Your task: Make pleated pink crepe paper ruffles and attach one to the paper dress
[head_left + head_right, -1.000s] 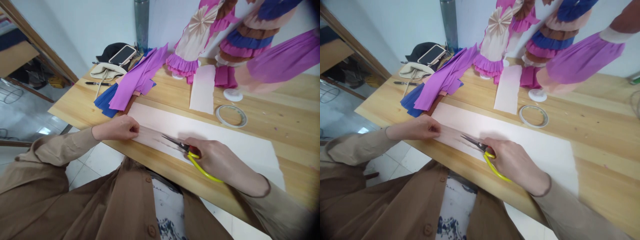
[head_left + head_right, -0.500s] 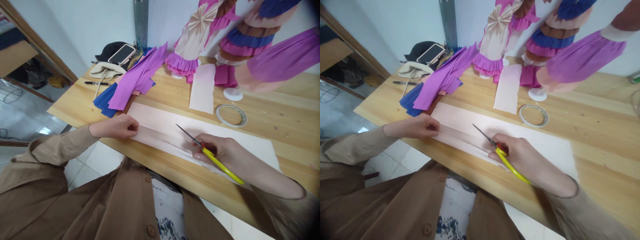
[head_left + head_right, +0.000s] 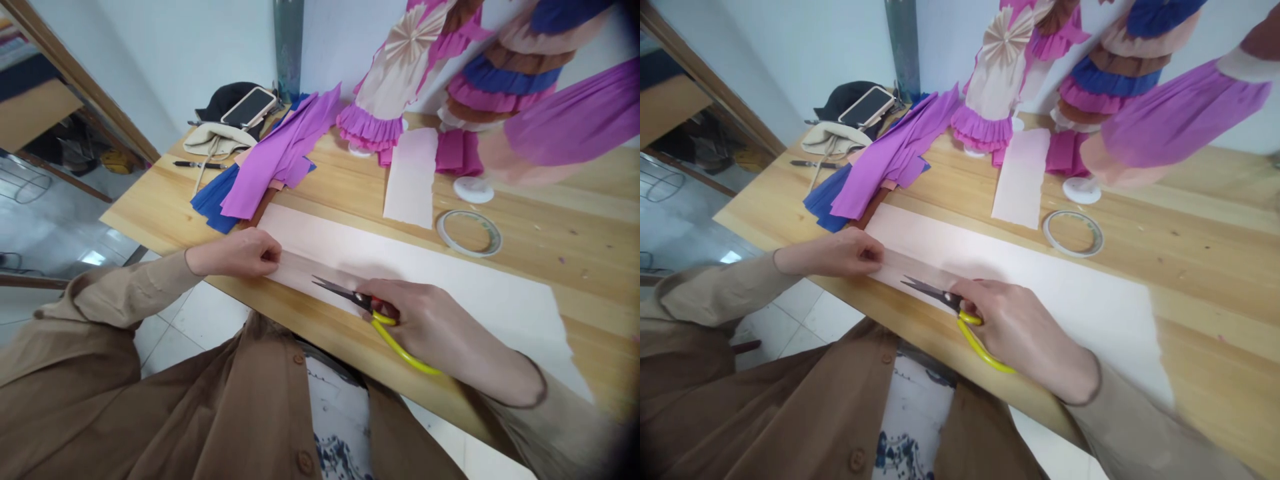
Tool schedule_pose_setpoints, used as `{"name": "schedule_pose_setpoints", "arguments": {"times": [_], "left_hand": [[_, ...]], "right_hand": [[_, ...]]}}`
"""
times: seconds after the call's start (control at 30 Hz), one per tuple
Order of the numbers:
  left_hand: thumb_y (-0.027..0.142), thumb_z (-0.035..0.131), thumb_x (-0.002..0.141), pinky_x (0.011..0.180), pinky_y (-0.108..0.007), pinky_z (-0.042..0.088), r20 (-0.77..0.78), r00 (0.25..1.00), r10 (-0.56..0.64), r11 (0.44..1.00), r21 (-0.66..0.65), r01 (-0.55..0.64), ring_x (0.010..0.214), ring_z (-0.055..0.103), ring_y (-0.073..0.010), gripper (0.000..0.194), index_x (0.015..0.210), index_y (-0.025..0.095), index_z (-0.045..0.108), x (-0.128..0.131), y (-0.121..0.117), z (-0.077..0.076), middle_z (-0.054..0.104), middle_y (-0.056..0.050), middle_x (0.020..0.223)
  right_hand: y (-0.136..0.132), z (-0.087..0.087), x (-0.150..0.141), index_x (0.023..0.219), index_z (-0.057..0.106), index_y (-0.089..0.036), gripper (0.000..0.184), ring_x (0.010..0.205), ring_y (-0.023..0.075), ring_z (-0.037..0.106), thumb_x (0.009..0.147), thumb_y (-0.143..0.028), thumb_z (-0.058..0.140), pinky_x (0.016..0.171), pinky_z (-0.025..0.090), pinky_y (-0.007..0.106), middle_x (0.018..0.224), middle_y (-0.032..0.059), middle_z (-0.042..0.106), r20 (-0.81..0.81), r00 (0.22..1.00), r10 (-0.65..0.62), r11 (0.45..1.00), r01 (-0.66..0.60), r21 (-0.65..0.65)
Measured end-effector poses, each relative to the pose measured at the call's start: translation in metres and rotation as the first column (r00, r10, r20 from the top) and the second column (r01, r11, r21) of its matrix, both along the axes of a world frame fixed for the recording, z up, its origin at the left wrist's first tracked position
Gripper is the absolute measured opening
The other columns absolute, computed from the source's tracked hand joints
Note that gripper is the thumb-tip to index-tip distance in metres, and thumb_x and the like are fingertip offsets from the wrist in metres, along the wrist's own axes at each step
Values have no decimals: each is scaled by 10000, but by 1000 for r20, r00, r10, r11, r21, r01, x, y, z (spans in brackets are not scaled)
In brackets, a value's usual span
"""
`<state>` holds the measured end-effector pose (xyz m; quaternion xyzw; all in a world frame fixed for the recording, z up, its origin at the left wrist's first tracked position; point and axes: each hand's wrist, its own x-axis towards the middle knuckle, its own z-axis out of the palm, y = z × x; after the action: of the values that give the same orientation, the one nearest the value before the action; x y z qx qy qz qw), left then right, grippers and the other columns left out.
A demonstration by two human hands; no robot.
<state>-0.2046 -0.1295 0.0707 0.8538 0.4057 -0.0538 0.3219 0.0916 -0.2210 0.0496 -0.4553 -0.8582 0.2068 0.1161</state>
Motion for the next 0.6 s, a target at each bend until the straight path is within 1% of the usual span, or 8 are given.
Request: {"name": "schedule_pose_setpoints", "arguments": {"times": [0.1,0.17,0.23,0.33,0.5,0.6], "left_hand": [[147,525,752,603,-198,360,-21,1000,6,1000,3,-6,590,498,-71,156,670,141,658,0,-1,0,619,13,639],[145,528,757,619,-203,367,-21,1000,-2,1000,6,3,604,518,-78,157,689,146,669,0,-3,0,638,10,658],[138,531,762,632,-208,371,-36,999,-6,1000,15,6,619,535,-85,156,706,152,676,-1,-5,0,651,8,672],[133,541,772,640,-216,369,-71,997,12,999,40,-9,636,549,-94,140,732,156,673,-1,-5,-1,652,6,683],[175,572,782,638,-223,364,-75,997,31,999,31,-28,666,556,-104,79,770,163,649,-10,-1,2,652,4,731],[204,578,782,625,-237,346,-125,987,102,990,111,-89,681,543,-119,67,787,166,632,-20,1,4,640,-7,749]], "right_hand": [[3,-12,-1,1199,702,-215,482,775,216,740,794,-74,482,629,547,293,990,60,788,86,996,-16,1000,14,21],[4,-17,2,1258,685,-212,515,937,247,754,804,-80,482,714,591,329,1173,80,761,95,995,-27,999,24,31],[5,-20,4,1275,681,-217,531,1036,263,740,800,-77,487,760,610,354,1258,79,729,96,995,-31,999,28,34],[5,-20,4,1271,687,-226,532,1071,269,734,796,-72,504,781,625,367,1290,78,711,88,995,-40,998,36,43],[7,-20,2,1237,710,-244,504,1027,249,750,797,-72,533,781,632,341,1295,79,708,47,998,-49,998,47,39],[6,-22,2,1241,708,-243,513,1043,253,744,791,-70,534,789,629,343,1263,81,726,28,998,-50,998,49,38]]}}
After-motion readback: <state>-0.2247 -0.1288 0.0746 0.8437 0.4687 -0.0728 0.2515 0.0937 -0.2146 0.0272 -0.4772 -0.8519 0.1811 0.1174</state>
